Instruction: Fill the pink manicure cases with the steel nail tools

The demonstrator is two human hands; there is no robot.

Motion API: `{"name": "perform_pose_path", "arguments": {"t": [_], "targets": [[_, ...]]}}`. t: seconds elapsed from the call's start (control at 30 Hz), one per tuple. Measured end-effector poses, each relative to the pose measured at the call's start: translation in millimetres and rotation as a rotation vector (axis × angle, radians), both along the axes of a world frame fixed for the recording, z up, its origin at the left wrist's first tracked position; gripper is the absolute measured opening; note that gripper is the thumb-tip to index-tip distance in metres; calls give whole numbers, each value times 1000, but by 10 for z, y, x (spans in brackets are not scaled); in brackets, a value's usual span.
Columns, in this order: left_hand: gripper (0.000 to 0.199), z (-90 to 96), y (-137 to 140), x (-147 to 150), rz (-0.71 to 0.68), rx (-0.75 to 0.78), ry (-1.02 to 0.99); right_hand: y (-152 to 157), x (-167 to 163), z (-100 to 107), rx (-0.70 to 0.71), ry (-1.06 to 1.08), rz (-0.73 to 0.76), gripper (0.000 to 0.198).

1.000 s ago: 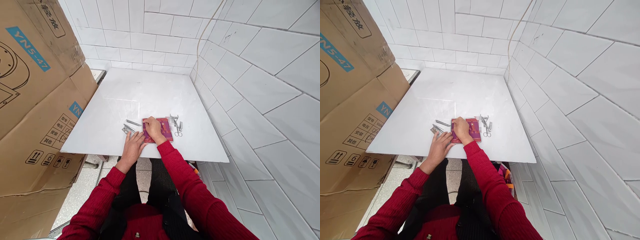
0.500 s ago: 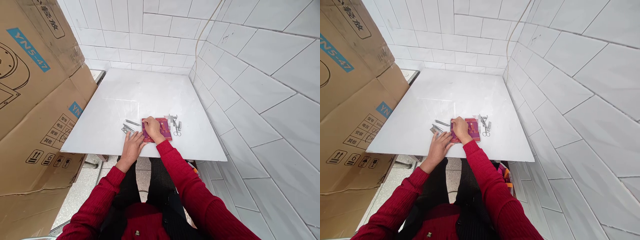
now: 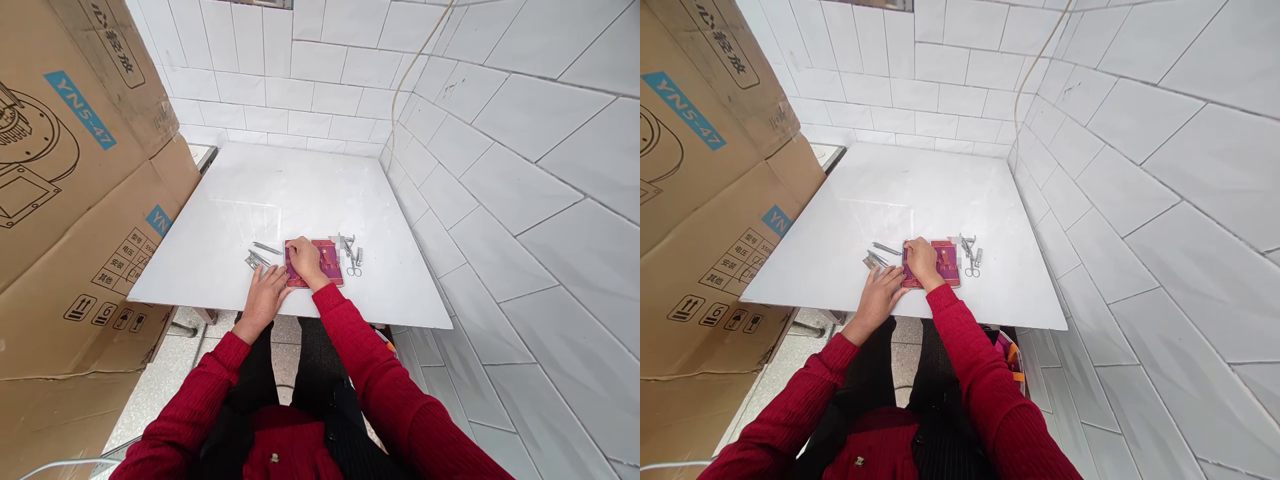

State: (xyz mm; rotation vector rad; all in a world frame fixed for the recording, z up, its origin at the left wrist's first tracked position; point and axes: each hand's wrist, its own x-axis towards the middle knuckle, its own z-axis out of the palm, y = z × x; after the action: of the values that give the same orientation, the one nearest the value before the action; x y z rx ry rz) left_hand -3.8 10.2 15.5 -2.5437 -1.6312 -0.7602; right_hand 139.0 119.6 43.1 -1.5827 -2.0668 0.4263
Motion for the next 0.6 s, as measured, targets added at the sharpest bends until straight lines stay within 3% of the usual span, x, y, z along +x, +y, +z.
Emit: {"name": "perform_pose_path", "arguments": {"t": [0.6], "targets": [[34, 13, -32, 0, 10, -24, 13, 3, -7, -28, -15, 1, -13, 31]]}}
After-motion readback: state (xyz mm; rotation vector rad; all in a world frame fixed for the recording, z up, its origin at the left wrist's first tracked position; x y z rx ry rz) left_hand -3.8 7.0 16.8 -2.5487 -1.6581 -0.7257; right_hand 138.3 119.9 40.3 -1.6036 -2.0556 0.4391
